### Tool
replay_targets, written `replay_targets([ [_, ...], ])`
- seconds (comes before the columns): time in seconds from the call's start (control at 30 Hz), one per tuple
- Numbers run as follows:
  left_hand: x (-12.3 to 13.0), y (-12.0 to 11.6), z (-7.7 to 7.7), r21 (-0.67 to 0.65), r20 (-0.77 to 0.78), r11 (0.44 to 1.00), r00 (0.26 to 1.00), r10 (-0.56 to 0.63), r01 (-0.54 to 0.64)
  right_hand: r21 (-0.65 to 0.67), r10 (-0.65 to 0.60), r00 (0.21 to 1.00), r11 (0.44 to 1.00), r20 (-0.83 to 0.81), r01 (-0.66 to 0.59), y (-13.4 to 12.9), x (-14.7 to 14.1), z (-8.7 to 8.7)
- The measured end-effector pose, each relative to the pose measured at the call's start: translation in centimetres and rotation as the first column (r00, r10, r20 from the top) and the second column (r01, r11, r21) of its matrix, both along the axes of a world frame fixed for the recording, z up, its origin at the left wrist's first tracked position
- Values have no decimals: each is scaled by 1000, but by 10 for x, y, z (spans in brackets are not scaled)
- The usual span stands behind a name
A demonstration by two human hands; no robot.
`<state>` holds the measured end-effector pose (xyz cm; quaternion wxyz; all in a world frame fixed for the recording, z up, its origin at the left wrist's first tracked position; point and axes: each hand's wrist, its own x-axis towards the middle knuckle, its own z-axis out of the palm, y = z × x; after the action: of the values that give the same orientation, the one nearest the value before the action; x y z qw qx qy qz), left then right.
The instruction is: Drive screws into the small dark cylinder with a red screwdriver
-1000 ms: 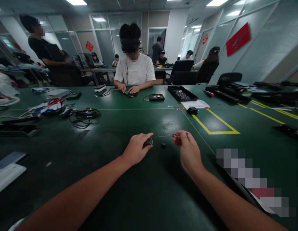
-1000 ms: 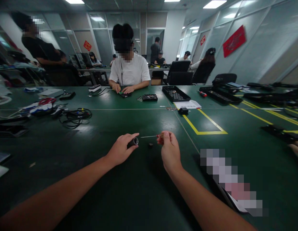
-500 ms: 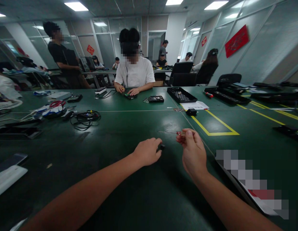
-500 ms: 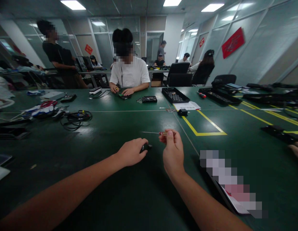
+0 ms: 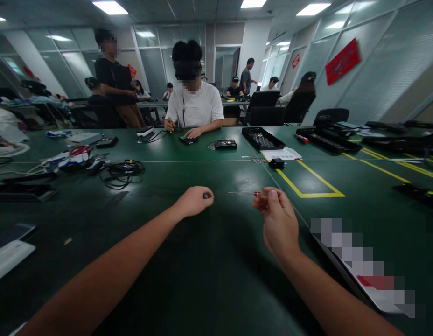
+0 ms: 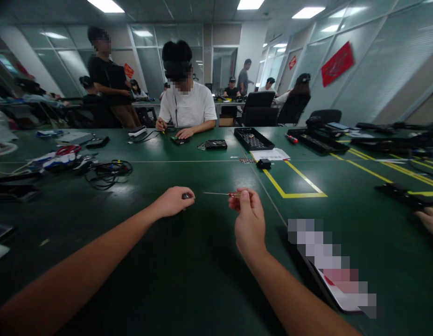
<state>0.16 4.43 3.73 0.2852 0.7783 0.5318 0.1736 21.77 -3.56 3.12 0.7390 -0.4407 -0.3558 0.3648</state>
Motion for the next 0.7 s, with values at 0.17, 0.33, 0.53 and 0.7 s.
replay_targets([
  [0.17, -87, 17, 9, -151, 318, 914, 857, 405, -376, -7, 19, 1000, 1000, 5, -19, -1, -1, -1],
  [0.33, -175, 9, 28, -274, 542, 751, 549, 637, -601, -38, 30, 999, 999, 17, -29, -2, -3, -3],
  [0.53, -241, -11, 38, -269, 613, 403, 167, 772, -875, -48, 48, 999, 998, 20, -47, 0, -3, -8],
  [0.7, -272, -19, 33, -273, 670, 175, -57, 740, -946, -54, 62, 998, 997, 24, -60, 0, -5, -7],
])
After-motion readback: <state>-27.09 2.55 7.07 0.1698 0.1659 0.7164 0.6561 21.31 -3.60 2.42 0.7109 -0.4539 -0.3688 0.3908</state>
